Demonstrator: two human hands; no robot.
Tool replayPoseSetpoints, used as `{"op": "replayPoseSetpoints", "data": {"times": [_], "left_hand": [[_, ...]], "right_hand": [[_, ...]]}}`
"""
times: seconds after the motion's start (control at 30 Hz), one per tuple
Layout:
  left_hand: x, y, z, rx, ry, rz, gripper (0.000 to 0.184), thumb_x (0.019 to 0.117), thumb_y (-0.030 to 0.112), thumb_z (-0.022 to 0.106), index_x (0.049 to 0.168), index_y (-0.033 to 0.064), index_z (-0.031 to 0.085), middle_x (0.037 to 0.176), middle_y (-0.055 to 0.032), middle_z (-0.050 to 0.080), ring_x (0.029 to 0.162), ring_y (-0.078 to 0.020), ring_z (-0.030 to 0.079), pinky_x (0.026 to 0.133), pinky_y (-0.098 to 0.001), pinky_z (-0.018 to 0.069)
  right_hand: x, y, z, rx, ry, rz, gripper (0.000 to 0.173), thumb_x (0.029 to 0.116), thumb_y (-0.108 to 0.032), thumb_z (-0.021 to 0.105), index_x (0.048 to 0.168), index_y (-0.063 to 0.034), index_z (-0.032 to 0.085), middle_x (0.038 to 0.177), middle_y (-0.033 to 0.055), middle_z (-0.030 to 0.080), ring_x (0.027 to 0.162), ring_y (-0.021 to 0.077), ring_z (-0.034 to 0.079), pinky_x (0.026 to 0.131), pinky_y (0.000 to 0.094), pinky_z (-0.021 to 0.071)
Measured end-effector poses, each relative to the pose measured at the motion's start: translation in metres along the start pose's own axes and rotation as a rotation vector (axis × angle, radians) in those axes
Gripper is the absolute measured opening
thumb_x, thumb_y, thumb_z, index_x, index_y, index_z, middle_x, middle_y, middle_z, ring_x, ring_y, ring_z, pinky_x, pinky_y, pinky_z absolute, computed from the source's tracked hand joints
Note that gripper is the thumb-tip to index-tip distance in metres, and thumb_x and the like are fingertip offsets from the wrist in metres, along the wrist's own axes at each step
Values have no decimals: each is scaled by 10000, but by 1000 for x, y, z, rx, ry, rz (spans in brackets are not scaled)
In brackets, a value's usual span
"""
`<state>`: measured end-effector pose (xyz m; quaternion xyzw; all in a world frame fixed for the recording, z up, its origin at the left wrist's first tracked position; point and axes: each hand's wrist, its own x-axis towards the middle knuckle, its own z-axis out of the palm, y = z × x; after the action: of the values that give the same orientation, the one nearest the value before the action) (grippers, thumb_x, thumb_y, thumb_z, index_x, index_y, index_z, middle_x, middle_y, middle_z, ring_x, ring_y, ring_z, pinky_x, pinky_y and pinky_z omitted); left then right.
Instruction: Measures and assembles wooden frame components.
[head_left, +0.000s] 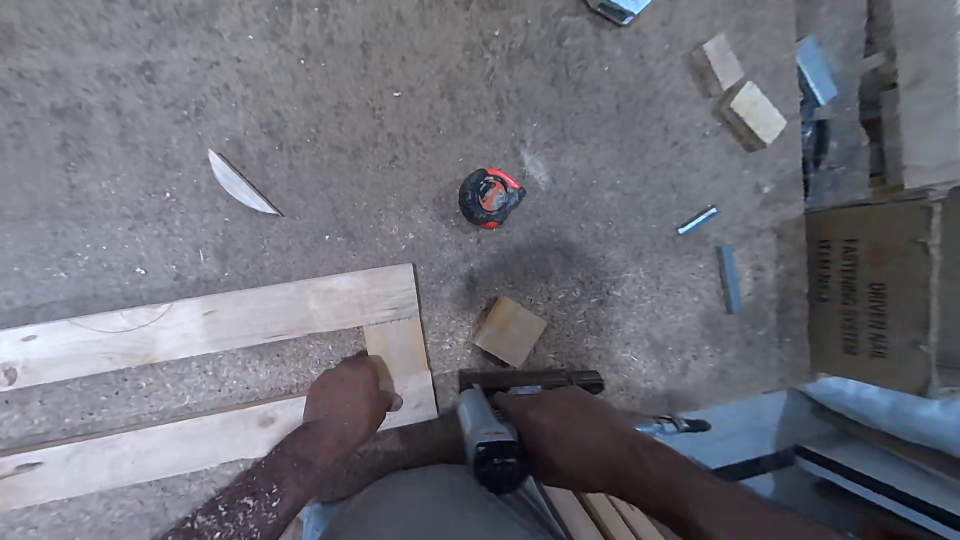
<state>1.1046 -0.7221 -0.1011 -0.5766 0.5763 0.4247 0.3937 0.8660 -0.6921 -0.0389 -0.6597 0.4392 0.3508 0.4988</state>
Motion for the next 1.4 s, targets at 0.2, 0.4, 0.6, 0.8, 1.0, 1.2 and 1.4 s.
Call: {"op": "replayPoseSetpoints", "data": {"times": [0.2,0.4,0.6,0.8,1.0,1.2,1.4], "left_hand": [[-1,1,0,14,-9,7,544,940,506,675,1212,35,672,1197,-178,697,1138,-364,675,956,-566,542],[-4,4,-1,34,-2,-31,539,933,514,673,1214,54,671,1188,-169,703,1133,-355,681,939,-559,549],[-4,2,-1,26,-15,-23,564,922,524,689,1227,50,661,1192,-174,700,1137,-363,677,940,-566,547],[-2,1,1,29,-14,-24,515,940,497,673,1221,66,667,1196,-165,700,1133,-357,679,931,-565,549],[-2,3,4,39,-17,-44,502,938,464,670,1238,61,663,1217,-165,696,1143,-362,676,937,-568,549],[-1,3,2,34,-26,-37,505,938,475,682,1221,57,665,1189,-171,701,1120,-366,681,927,-575,549],[-2,1,0,30,-49,-29,510,952,479,653,1224,48,660,1216,-176,690,1129,-375,676,922,-583,549]], "right_hand": [[15,-32,-15,-66,-87,-45,396,950,-150,618,1296,6,505,988,261,657,941,486,677,732,654,527],[15,-32,-11,-65,-85,-27,382,954,-174,613,1273,8,506,997,255,656,945,475,679,733,642,529],[-2,-12,3,-9,-29,10,440,922,-243,666,1284,-29,537,1021,245,668,943,478,681,727,662,528],[0,-8,-3,-13,-4,-19,478,900,-181,695,1320,-17,534,1001,263,673,918,494,682,712,677,525],[18,-35,-7,-26,-102,-42,440,951,-151,624,1331,19,480,1023,272,653,958,496,674,745,658,533],[15,-29,-9,-5,-85,-39,394,964,-195,608,1288,5,510,1018,256,661,951,477,680,740,650,530],[0,-29,-13,41,5,-94,500,898,-279,695,1295,-17,542,1006,227,674,917,448,693,714,642,538]]}}
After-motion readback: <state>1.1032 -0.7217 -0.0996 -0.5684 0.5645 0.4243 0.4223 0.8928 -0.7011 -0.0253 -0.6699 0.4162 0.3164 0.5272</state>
